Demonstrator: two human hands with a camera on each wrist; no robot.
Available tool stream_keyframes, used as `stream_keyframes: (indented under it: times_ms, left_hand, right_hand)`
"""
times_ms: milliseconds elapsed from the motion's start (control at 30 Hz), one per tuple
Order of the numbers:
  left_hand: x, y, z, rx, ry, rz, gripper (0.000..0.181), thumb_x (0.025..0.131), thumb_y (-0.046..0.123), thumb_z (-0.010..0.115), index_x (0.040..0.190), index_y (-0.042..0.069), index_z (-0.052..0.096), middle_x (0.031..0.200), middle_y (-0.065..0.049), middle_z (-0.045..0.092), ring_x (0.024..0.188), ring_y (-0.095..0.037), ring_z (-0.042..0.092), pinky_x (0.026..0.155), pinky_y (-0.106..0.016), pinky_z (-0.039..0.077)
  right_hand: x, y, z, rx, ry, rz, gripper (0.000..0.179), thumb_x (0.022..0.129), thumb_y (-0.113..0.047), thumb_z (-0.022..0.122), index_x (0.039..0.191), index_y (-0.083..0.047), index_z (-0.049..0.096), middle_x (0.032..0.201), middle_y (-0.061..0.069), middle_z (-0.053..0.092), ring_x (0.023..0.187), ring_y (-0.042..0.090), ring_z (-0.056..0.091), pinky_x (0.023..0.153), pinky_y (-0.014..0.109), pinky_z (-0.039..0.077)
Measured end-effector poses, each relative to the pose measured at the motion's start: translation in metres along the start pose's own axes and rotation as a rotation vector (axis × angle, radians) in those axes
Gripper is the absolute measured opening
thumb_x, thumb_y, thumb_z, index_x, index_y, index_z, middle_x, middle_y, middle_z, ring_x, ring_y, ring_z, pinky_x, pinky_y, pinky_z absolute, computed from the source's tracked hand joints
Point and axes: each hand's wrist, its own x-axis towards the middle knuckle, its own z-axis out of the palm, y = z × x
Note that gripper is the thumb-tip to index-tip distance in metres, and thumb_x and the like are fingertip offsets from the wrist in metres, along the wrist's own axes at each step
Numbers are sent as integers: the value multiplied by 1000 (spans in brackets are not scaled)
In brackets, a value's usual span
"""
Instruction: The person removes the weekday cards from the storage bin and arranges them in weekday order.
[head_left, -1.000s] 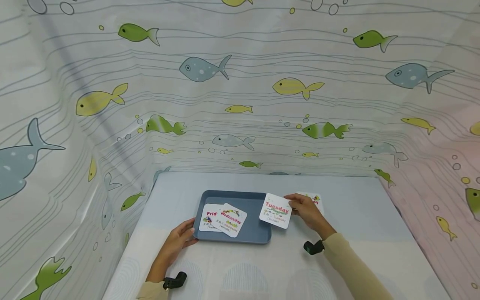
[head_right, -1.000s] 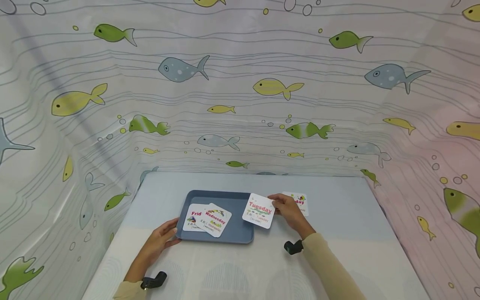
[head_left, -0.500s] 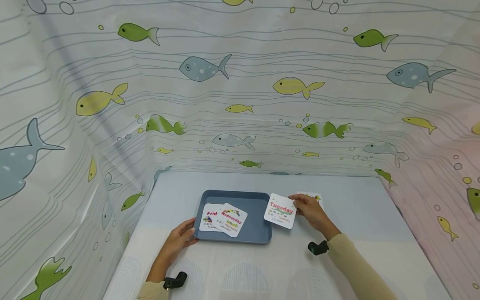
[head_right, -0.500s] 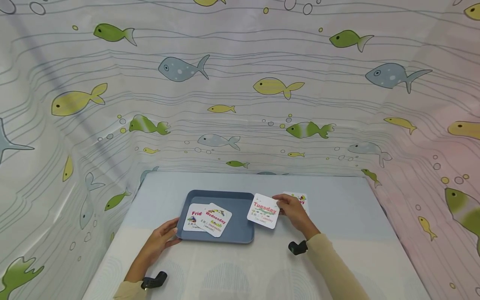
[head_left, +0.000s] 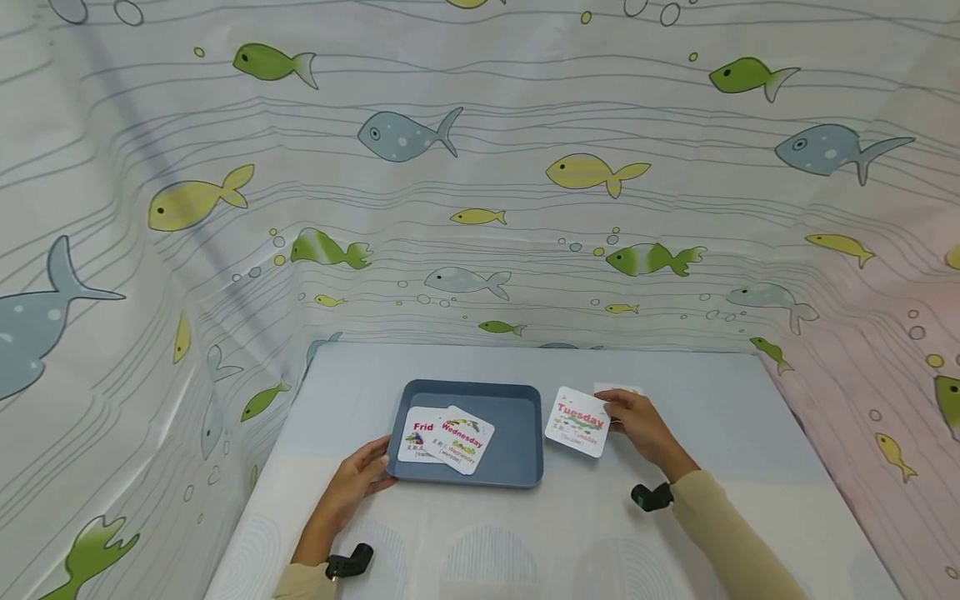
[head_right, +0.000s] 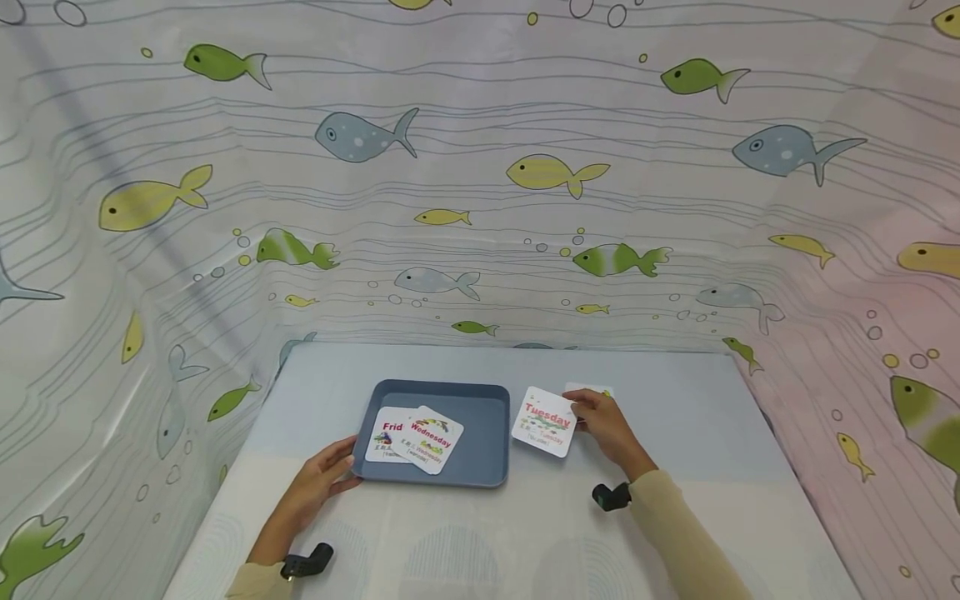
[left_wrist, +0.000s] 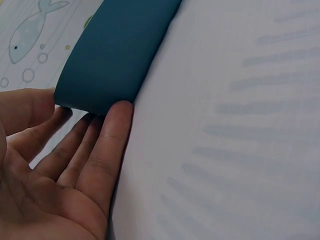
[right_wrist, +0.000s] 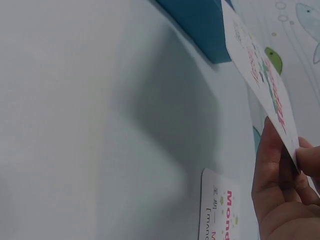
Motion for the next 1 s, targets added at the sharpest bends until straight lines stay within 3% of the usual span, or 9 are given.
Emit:
stream_keyframes:
  times_ms: [400,1000]
  left_hand:
    - [0,-1,-1,27,-5,5,51,105,17,51,153,4,35,159,-23,33,137,-40,48,96,-38,59]
    - [-1,0,-1,-7,-5,-1,52,104,16,53,152,4,36,159,-23,33,137,-42,47,97,-40,59]
  right_hand:
    - [-2,5,-24,-47,49,31,37,107,-13,44,142,-4,52,155,16,40,121,28,53,91,28,57]
    - [-5,8,-77,-116,107,51,42,108,-17,39,147,-1,45,151,21,42,120,29,53,88,23,56]
